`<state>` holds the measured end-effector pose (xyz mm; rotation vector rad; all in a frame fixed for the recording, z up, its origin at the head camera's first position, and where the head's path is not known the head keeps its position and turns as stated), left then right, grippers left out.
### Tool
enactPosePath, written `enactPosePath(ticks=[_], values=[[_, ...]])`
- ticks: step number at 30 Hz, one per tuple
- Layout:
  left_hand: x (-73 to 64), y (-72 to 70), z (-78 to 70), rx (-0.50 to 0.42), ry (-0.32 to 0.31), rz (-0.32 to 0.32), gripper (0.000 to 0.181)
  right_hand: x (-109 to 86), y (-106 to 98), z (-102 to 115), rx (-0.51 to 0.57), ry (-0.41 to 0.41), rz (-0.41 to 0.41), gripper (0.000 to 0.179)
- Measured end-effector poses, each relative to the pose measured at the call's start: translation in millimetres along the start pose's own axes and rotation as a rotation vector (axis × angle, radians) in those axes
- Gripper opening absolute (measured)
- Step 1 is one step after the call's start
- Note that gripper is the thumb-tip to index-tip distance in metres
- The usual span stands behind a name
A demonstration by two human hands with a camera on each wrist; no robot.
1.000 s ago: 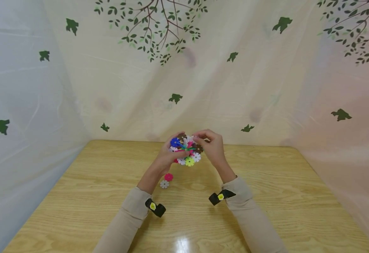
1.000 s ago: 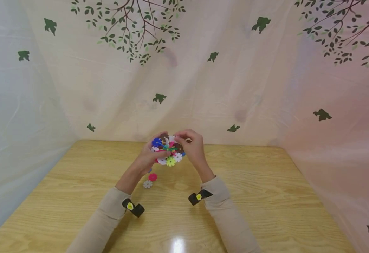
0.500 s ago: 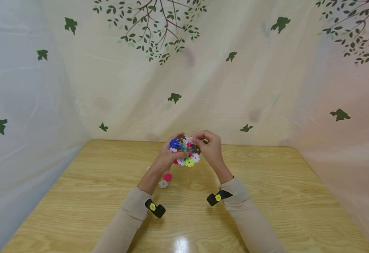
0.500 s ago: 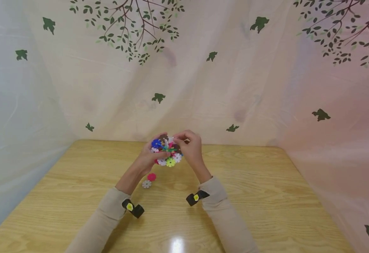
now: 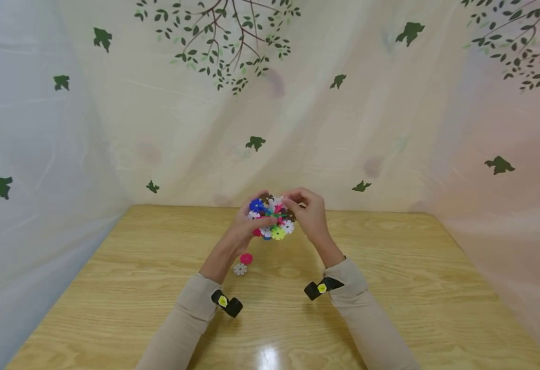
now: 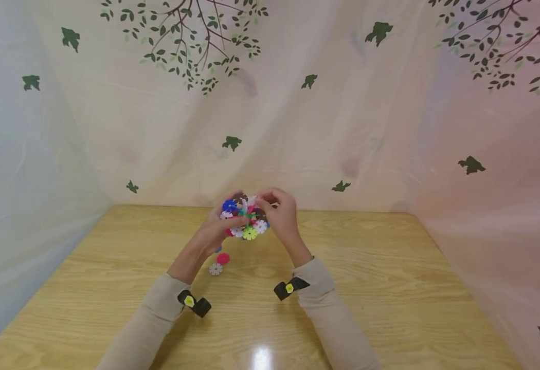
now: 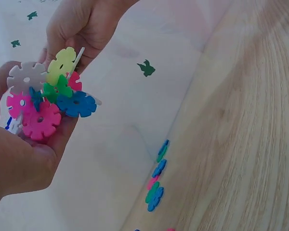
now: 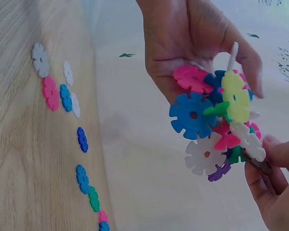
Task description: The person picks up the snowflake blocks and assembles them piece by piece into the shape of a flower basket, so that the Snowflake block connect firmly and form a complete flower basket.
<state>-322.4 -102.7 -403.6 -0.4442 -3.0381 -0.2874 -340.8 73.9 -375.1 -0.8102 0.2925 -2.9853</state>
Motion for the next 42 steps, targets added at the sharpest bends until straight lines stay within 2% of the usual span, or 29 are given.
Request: enactPosePath(ticks=[9,14,21,25,33,42], values=[[-0.2,6.4,2.6,-0.220,-0.007,-0.015,0.057,-1.7,0.3,0.4,0.019,0.068,-0.174,0.013],[0.1,7.3,7.3,-0.222,0.015,-0.065,0.059,-3.3,2.9,-1.5,0.039,0.110,-0.190,0.012],[-0.4,4.9,6.8,-0.176,0.032,-0.104,0.071,-2.6,-0.4,-5.6,0.129,0.223,-0.065,0.017],[-0.3,3.4,7.6,-0.181,0.036,-0.104,0.078,-2.1,-4.9,-6.3,0.136,0.277,0.006,0.020],[2.2,-0.8,10.9,-0.220,0.077,-0.077,0.084,0.1,-9.8,-7.2,0.150,0.282,0.137,0.025],[1.9,-2.8,7.3,-0.237,0.087,-0.061,0.084,3.5,-13.9,-6.8,0.072,0.315,0.224,0.031]])
Point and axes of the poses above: each hand's wrist, its own x-axis towards the middle knuckle, its own y-axis out of the palm, z = x × y, the point moved 2 cm from there along x, towards the middle knuckle, and after that the axes turned 2 degrees about z, right-handed, at the moved point
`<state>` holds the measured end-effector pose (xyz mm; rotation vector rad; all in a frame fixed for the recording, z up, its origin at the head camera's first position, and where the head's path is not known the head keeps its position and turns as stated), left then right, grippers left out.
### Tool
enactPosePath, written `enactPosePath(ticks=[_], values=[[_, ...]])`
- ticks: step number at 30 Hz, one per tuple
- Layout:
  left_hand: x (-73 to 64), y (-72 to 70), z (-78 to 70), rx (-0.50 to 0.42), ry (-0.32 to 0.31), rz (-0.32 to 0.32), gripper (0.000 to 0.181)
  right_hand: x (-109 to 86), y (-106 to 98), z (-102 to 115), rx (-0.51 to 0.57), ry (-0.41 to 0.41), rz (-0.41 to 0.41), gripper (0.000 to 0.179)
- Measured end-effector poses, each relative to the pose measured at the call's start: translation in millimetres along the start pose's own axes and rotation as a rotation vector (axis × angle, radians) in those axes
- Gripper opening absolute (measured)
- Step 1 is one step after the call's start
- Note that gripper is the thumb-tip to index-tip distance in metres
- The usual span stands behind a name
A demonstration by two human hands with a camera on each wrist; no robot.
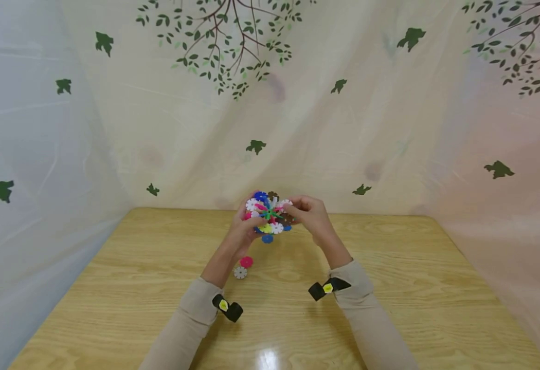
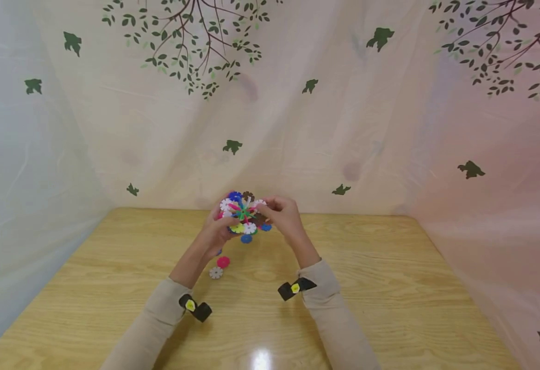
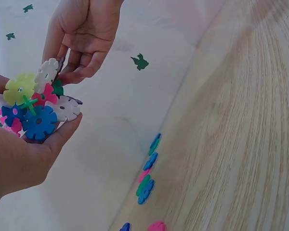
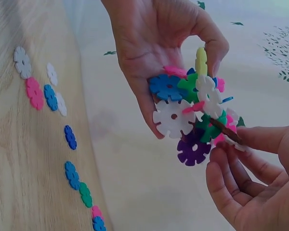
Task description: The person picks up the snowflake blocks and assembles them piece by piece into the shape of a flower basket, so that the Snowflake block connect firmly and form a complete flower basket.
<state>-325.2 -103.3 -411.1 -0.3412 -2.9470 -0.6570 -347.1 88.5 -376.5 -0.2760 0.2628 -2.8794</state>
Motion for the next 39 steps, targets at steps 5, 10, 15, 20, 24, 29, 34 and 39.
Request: enactPosePath(ticks=[5,10,15,20,24,29,34,39], values=[[0.4,-3.2,-2.9,-0.002,-0.019,-0.019,0.082,5.6,-11.8,0.9,-0.012,0.017,0.013,0.043],[0.5,-7.2,-8.1,0.012,-0.043,-0.055,0.077,17.2,-27.5,-6.6,-0.076,0.046,0.024,0.045],[-0.1,-9.2,-12.8,0.012,-0.045,-0.090,0.070,31.6,-41.8,-31.8,-0.271,0.076,0.081,0.035],[-1.1,-9.5,-14.5,0.009,-0.046,-0.096,0.069,46.3,-56.0,-66.6,-0.429,0.052,0.150,0.032],[-3.8,-9.9,-14.8,0.026,-0.059,-0.103,0.068,55.7,-62.4,-88.4,-0.540,0.007,0.214,0.029],[-3.2,-12.0,-14.0,0.027,-0.067,-0.096,0.067,68.3,-67.1,-109.0,-0.566,-0.023,0.278,0.033],[-2.1,-12.8,-12.2,0.033,-0.073,-0.085,0.068,72.7,-67.3,-117.1,-0.558,-0.011,0.306,0.038],[-1.7,-15.0,-12.4,0.062,-0.075,-0.082,0.071,75.7,-63.7,-117.4,-0.588,0.009,0.298,0.036]])
Point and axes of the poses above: each hand's wrist, its own x-axis towards the middle knuckle, its own y-axis out of the palm, z = x × y, the point moved 2 cm from there along x, towards the middle knuckle, and after that the axes turned 2 degrees about z, right-handed, at the moved point
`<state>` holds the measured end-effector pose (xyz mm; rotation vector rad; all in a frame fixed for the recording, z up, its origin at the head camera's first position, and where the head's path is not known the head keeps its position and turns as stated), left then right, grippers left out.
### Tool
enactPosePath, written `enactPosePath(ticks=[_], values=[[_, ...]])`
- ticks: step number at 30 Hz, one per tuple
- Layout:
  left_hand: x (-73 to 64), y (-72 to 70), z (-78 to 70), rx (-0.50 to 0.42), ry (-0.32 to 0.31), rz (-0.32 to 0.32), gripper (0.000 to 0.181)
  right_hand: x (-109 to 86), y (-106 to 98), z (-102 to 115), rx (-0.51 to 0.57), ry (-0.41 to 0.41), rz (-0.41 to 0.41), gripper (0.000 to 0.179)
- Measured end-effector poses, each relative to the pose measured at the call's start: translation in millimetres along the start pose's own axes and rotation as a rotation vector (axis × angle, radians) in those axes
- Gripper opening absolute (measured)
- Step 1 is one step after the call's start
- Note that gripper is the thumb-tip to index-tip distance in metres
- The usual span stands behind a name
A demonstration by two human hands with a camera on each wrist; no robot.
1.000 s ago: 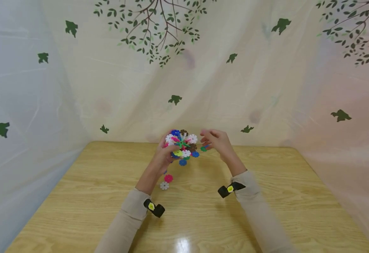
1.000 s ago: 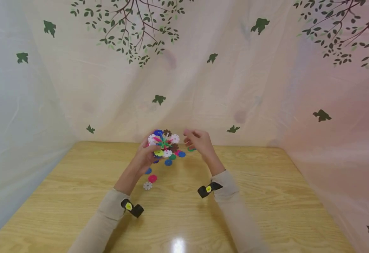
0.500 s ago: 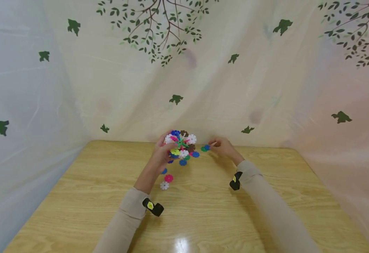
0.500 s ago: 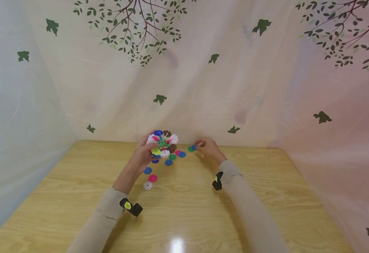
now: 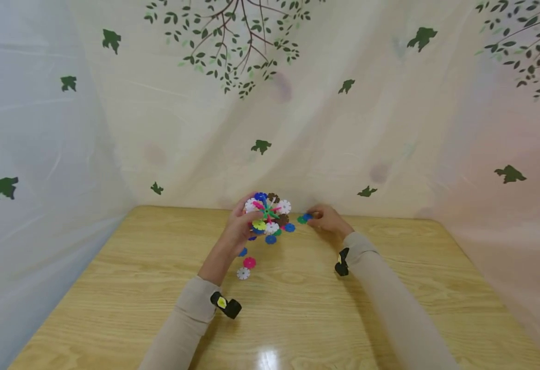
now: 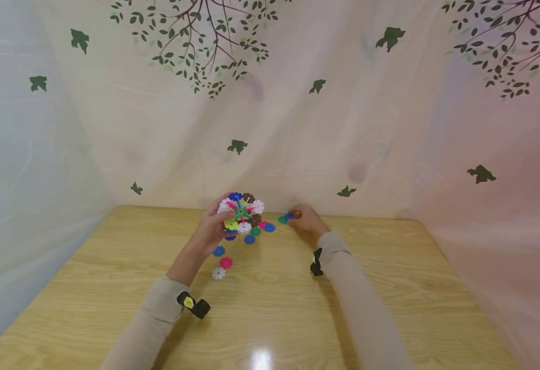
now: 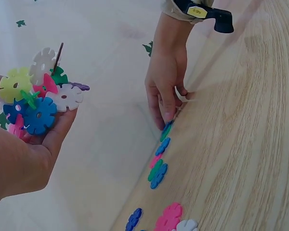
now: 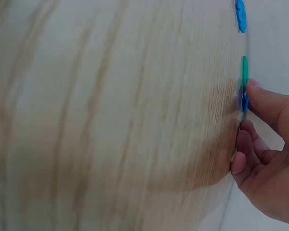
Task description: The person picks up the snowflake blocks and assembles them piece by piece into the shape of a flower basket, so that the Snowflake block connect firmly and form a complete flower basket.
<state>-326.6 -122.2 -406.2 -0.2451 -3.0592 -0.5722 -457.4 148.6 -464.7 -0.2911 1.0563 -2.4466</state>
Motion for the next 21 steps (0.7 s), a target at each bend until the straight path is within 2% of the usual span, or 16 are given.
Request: enactPosePath(ticks=[2,8,13,18,21], values=[[0.4,0.1,0.3,0.006,0.001,0.004,0.071,-0.2,-0.2,1.7,-0.015,0.011,-0.010,0.035],[0.9,1.5,0.2,0.000,0.010,0.040,0.070,-1.7,0.7,1.2,0.055,0.061,-0.019,0.033],[1.1,4.1,1.3,-0.010,0.012,0.091,0.071,-8.7,-0.6,-2.1,0.109,0.057,-0.032,0.029],[1.1,5.7,3.2,-0.007,-0.005,0.101,0.071,-24.0,-0.2,7.3,0.317,0.125,0.004,0.031],[0.2,6.5,3.7,0.005,-0.005,0.108,0.071,-33.5,-1.0,19.5,0.392,0.134,0.009,0.036]])
Point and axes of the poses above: each hand's wrist, its own x-axis towards the middle knuckle, its own y-axis out of the palm, z = x × y, the point moved 2 cm from there along x, towards the middle knuckle, and after that the axes turned 2 degrees about z, right-handed, at the moved point
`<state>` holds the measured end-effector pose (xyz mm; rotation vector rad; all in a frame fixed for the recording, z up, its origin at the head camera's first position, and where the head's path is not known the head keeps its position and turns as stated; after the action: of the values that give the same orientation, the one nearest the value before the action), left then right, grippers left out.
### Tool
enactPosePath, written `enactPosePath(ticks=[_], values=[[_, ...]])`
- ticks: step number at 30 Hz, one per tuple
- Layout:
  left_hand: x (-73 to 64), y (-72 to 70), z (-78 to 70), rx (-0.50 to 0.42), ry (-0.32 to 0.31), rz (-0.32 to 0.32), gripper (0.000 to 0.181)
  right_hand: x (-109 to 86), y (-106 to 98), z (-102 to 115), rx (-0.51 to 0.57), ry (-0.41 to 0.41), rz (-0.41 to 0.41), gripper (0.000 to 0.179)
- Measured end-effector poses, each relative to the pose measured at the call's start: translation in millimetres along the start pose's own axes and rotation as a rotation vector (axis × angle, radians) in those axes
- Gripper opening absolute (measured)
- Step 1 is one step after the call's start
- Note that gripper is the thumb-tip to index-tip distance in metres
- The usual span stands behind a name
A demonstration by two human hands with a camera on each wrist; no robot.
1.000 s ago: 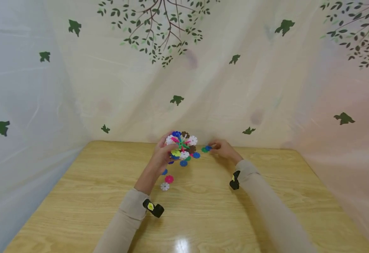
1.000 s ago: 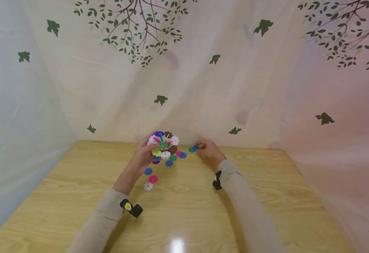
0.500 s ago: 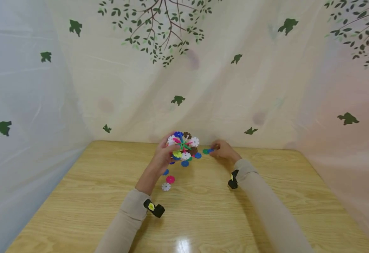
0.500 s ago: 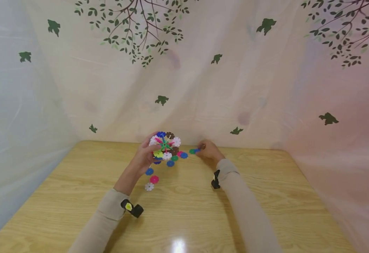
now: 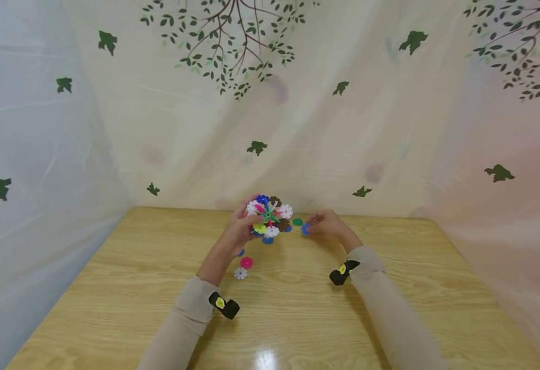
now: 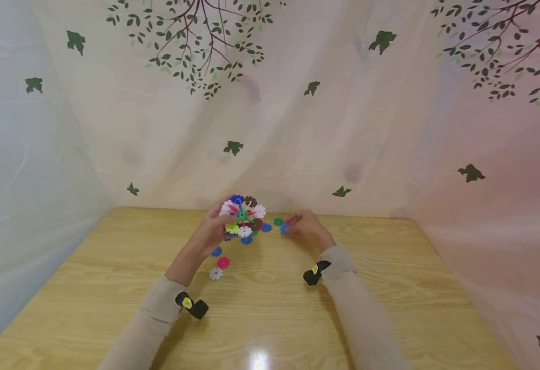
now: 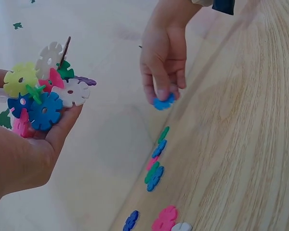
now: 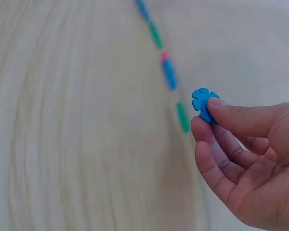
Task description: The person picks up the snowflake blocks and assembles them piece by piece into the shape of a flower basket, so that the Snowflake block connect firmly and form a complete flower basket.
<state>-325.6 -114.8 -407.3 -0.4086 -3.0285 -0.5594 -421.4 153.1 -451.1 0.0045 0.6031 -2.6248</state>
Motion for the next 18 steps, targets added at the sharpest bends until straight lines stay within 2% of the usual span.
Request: enactPosePath(ticks=[5,12,18], values=[[-0.8,1.0,1.9,0.020,0.016,0.026,0.072,-15.3,5.0,24.0,0.107,-0.088,-0.037,0.038],[0.4,1.9,6.7,0.043,0.008,0.020,0.073,-38.8,17.1,72.5,0.270,-0.271,-0.170,0.029],[0.3,3.4,6.9,0.084,0.013,-0.002,0.073,-50.9,29.9,97.5,0.252,-0.392,-0.262,0.026]])
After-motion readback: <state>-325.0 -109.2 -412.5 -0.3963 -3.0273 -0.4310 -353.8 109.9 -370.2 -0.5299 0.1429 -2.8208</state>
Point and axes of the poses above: each hand's wrist, its own x-axis towards the middle knuckle, its own y-axis out of the palm, z = x × y, the point moved 2 cm from there along x, towards the middle knuckle, and after that the axes turned 2 degrees about z, right-handed, at the moved point
